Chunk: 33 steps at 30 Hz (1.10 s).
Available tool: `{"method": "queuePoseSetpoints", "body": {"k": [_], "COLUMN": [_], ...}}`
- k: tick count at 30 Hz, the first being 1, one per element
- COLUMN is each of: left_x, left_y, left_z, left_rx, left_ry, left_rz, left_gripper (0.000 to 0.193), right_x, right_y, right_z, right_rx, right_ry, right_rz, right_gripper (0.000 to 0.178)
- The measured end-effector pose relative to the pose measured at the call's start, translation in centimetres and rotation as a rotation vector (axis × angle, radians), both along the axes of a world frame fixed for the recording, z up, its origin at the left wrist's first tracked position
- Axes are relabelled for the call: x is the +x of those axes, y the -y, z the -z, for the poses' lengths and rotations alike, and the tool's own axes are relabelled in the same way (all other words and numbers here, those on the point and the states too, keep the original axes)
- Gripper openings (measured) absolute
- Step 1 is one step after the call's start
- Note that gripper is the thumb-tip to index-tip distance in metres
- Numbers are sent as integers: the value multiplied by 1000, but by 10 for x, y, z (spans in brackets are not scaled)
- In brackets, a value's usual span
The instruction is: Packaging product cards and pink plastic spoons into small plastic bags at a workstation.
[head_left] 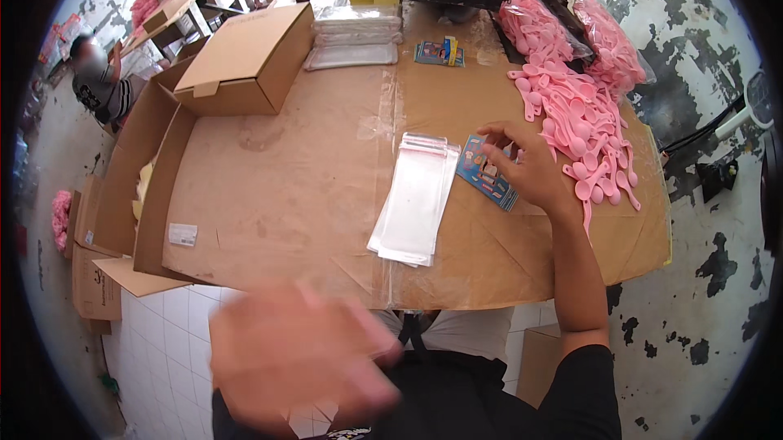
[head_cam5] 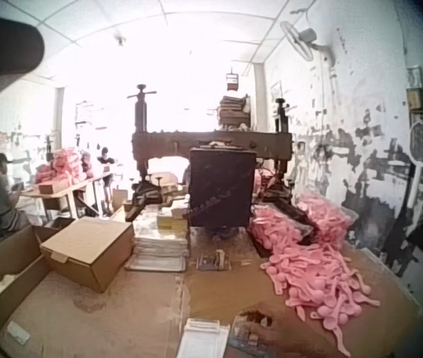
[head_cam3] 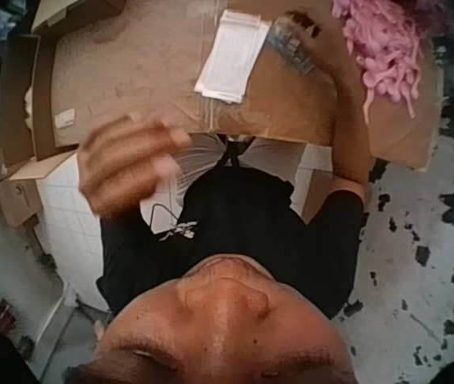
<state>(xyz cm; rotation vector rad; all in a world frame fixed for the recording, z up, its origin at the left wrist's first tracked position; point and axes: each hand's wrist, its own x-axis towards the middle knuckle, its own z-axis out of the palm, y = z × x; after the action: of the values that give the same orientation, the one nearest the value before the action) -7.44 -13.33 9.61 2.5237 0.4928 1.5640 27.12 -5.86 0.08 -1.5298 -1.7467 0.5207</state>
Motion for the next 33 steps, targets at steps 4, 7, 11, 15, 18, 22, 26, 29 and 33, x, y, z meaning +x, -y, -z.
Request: {"method": "queuePoseSetpoints", "body": {"k": [4, 7, 11, 15, 18, 22, 26, 29, 33], "left_x": [19, 47, 62, 63, 67, 79, 70, 67, 67], "left_y": [9, 3, 15, 1, -13, -96, -159, -170, -173], "left_z": [-49, -33, -25, -28, -21, 52, 104, 108, 107], "left_rx": [197, 514, 184, 238, -214, -626, -541, -668, -834], "left_ry": [-161, -16, 93, -193, -492, -687, -613, -557, -480], "left_rz": [419, 452, 339, 524, 528, 53, -189, -205, -151], "left_gripper": [34, 25, 17, 15, 13, 20, 28, 36, 28], "right_x": [2, -2, 2, 15, 16, 24, 26, 29, 35], "right_y": [-1, -7, -6, -5, 3, 9, 3, -5, -8], "right_z": [0, 5, 8, 0, -3, -4, 1, 8, 6], "right_rx": [56, 67, 52, 53, -23, -60, -59, -53, -71], "right_ry": [46, 80, 129, 217, 296, 451, 413, 183, 48], "right_rz": [-6, -27, -43, -9, 15, 5, 17, 11, 36], "right_gripper": [25, 25, 24, 23, 30, 32, 28, 24, 16]}}
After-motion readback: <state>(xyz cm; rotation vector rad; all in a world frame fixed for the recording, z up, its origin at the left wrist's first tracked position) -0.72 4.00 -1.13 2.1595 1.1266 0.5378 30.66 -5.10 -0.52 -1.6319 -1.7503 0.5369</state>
